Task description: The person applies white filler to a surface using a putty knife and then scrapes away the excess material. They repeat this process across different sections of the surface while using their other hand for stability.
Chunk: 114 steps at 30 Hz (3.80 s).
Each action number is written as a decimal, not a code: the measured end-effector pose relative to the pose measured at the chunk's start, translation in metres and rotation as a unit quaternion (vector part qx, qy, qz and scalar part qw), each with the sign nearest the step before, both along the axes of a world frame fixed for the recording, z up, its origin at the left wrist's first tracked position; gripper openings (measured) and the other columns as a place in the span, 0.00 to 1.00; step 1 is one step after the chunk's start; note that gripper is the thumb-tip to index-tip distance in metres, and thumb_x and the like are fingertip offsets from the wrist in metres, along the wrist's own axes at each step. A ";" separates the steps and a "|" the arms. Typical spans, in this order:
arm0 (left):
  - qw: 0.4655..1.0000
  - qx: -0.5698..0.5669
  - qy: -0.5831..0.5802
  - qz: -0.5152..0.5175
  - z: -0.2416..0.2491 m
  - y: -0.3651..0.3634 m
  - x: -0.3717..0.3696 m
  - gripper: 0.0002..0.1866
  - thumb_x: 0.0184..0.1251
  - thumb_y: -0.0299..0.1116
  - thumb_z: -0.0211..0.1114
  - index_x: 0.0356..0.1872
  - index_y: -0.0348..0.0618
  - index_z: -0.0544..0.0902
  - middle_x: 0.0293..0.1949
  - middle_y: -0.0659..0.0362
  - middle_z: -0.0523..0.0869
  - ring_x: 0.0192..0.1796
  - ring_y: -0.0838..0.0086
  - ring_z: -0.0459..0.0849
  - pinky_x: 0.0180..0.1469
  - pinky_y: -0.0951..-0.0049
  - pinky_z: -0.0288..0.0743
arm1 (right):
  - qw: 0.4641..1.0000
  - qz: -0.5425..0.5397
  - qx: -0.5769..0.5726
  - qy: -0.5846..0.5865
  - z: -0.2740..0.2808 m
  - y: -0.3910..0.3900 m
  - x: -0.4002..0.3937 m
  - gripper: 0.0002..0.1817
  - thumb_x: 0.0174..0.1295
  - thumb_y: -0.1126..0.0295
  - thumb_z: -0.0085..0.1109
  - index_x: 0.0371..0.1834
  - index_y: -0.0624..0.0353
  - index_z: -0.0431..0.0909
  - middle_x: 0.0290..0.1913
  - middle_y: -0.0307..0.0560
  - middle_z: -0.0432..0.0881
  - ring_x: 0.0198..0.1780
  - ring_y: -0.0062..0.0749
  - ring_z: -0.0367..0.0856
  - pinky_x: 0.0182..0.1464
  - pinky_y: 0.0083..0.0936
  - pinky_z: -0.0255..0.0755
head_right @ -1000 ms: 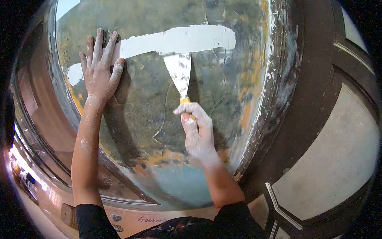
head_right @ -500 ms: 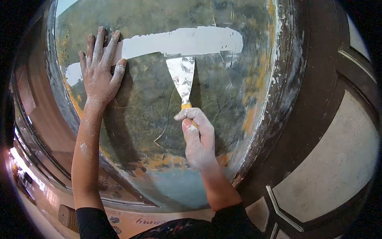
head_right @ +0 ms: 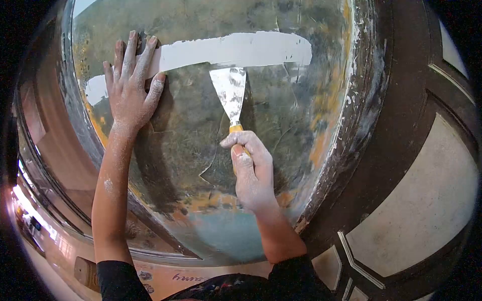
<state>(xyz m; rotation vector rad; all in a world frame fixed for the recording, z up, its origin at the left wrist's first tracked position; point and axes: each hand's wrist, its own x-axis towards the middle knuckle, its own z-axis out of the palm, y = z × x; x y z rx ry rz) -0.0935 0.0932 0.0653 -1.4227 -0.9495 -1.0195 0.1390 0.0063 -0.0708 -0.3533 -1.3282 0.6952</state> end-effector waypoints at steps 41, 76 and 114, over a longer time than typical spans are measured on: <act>1.000 -0.022 0.002 0.019 -0.020 -0.002 0.007 0.35 0.73 0.52 0.54 0.81 0.64 0.63 0.83 0.55 0.55 0.84 0.48 0.49 0.79 0.32 0.41 | 0.999 -0.010 -0.053 -0.002 0.006 0.009 0.027 0.13 0.73 0.76 0.40 0.46 0.63 0.78 0.42 0.37 0.77 0.37 0.17 0.69 0.43 0.17 0.65; 0.995 -0.067 0.078 0.006 -0.015 -0.007 0.055 0.34 0.72 0.54 0.57 0.78 0.69 0.67 0.84 0.57 0.55 0.84 0.47 0.48 0.78 0.30 0.39 | 0.996 -0.092 0.011 0.016 -0.001 0.014 0.052 0.13 0.70 0.78 0.40 0.44 0.66 0.78 0.43 0.45 0.80 0.47 0.27 0.76 0.57 0.25 0.68; 0.997 -0.059 0.046 0.008 -0.028 -0.007 0.058 0.32 0.73 0.54 0.55 0.78 0.68 0.69 0.83 0.57 0.56 0.84 0.49 0.49 0.79 0.32 0.40 | 0.995 -0.086 0.015 0.039 0.001 0.003 0.075 0.14 0.69 0.77 0.40 0.43 0.65 0.79 0.43 0.45 0.82 0.49 0.27 0.78 0.58 0.26 0.68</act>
